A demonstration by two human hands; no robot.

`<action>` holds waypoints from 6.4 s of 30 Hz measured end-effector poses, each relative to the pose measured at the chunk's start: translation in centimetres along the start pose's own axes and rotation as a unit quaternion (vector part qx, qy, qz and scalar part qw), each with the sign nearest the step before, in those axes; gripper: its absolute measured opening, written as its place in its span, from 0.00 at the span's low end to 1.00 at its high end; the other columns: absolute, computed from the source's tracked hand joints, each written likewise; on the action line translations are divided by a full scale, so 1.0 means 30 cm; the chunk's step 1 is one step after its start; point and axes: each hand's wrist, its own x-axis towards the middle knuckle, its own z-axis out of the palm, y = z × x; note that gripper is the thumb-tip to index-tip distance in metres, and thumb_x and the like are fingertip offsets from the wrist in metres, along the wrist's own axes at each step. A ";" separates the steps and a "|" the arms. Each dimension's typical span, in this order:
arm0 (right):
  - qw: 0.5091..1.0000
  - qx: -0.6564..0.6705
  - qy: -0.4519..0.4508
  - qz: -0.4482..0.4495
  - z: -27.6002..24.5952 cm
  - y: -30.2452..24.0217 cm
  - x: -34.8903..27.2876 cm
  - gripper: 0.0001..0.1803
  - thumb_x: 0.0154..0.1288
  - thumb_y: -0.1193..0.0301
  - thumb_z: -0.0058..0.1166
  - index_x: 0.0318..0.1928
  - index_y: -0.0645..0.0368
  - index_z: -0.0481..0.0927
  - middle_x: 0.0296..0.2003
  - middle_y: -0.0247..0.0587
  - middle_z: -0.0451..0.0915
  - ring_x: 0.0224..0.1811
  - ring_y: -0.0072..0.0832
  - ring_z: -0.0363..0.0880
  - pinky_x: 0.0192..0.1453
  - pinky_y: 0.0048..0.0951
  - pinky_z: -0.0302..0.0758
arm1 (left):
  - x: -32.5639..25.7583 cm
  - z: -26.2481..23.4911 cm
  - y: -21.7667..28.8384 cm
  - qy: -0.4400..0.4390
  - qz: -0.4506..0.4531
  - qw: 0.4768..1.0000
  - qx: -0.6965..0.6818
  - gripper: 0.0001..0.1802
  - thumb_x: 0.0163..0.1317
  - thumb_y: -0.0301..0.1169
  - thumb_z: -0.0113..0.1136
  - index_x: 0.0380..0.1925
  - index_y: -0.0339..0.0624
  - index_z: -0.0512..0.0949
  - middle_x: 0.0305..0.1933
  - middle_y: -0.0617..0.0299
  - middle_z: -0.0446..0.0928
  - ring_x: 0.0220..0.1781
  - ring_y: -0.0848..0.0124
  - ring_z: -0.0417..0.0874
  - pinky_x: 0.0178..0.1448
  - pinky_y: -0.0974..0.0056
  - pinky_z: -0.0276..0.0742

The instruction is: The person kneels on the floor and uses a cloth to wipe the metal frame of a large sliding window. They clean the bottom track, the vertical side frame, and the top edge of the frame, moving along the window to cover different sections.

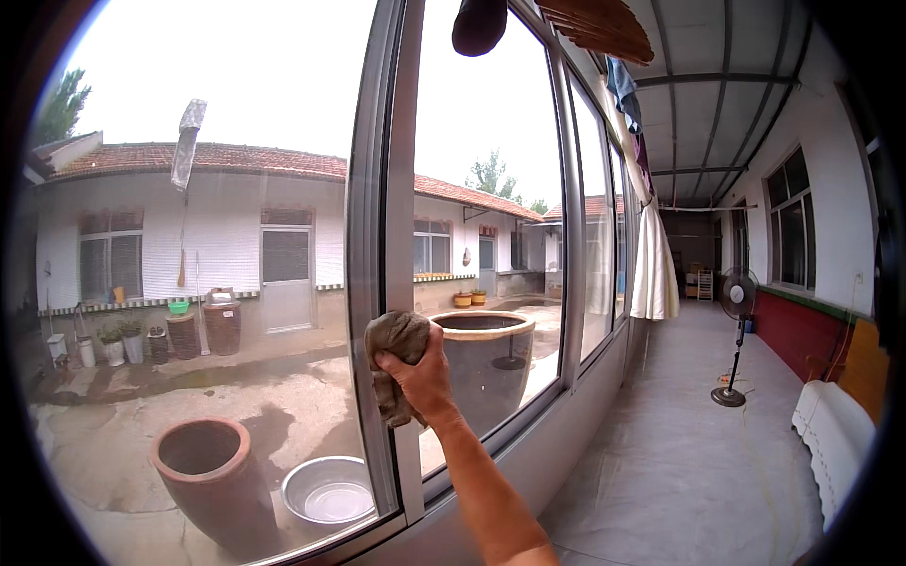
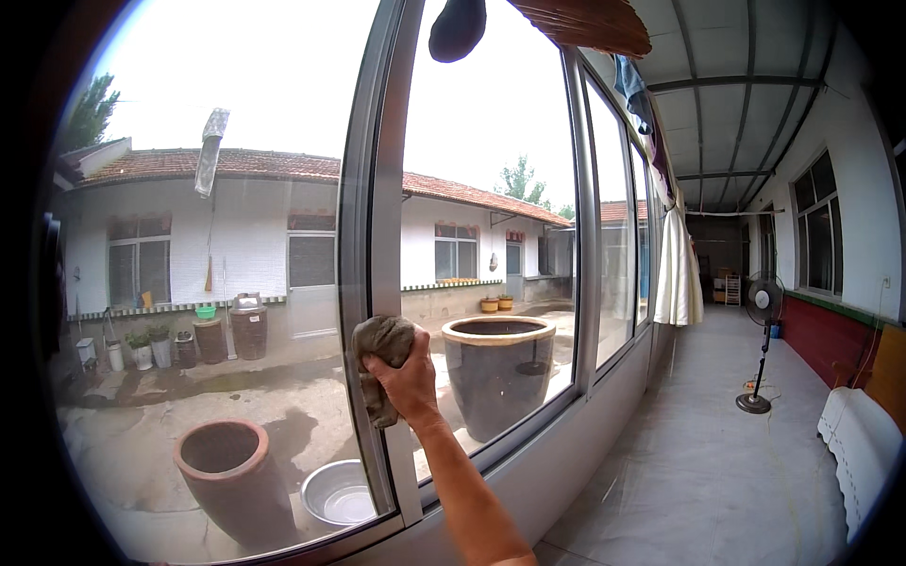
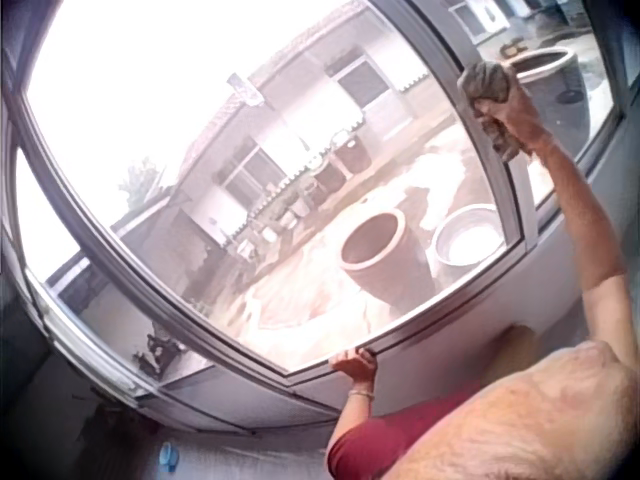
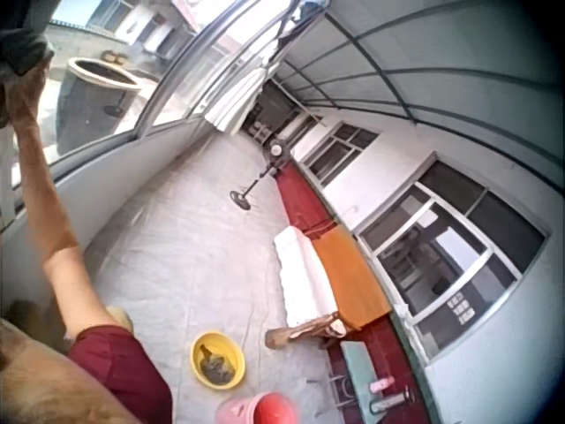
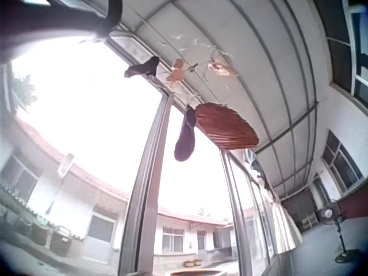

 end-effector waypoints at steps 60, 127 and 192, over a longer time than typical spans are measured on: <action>0.975 -0.210 0.044 -0.052 0.687 -0.044 -1.420 0.27 0.73 0.70 0.54 0.65 0.66 0.59 0.62 0.53 0.64 0.62 0.44 0.69 0.67 0.41 0.66 | 0.134 -0.110 0.077 0.110 0.013 0.985 -0.131 0.10 0.67 0.37 0.56 0.43 0.46 0.75 0.46 0.63 0.73 0.51 0.65 0.71 0.57 0.56 0.65; 0.959 -0.144 -0.026 -0.243 1.754 -1.897 -0.505 0.39 0.71 0.61 0.55 0.71 0.68 0.52 0.73 0.74 0.48 0.76 0.66 0.49 0.76 0.60 0.49 | 1.511 -0.939 -1.440 0.050 -0.028 0.932 -0.357 0.32 0.63 0.37 0.60 0.63 0.34 0.62 0.64 0.41 0.65 0.68 0.38 0.63 0.70 0.39 0.61; 0.892 0.097 -0.312 -0.313 1.756 -2.822 0.962 0.22 0.69 0.59 0.46 0.55 0.62 0.77 0.41 0.50 0.82 0.45 0.40 0.81 0.51 0.39 0.76 | 1.460 -0.724 -1.403 0.068 0.056 0.897 -0.432 0.29 0.59 0.47 0.68 0.56 0.48 0.70 0.62 0.46 0.68 0.65 0.45 0.68 0.77 0.36 0.30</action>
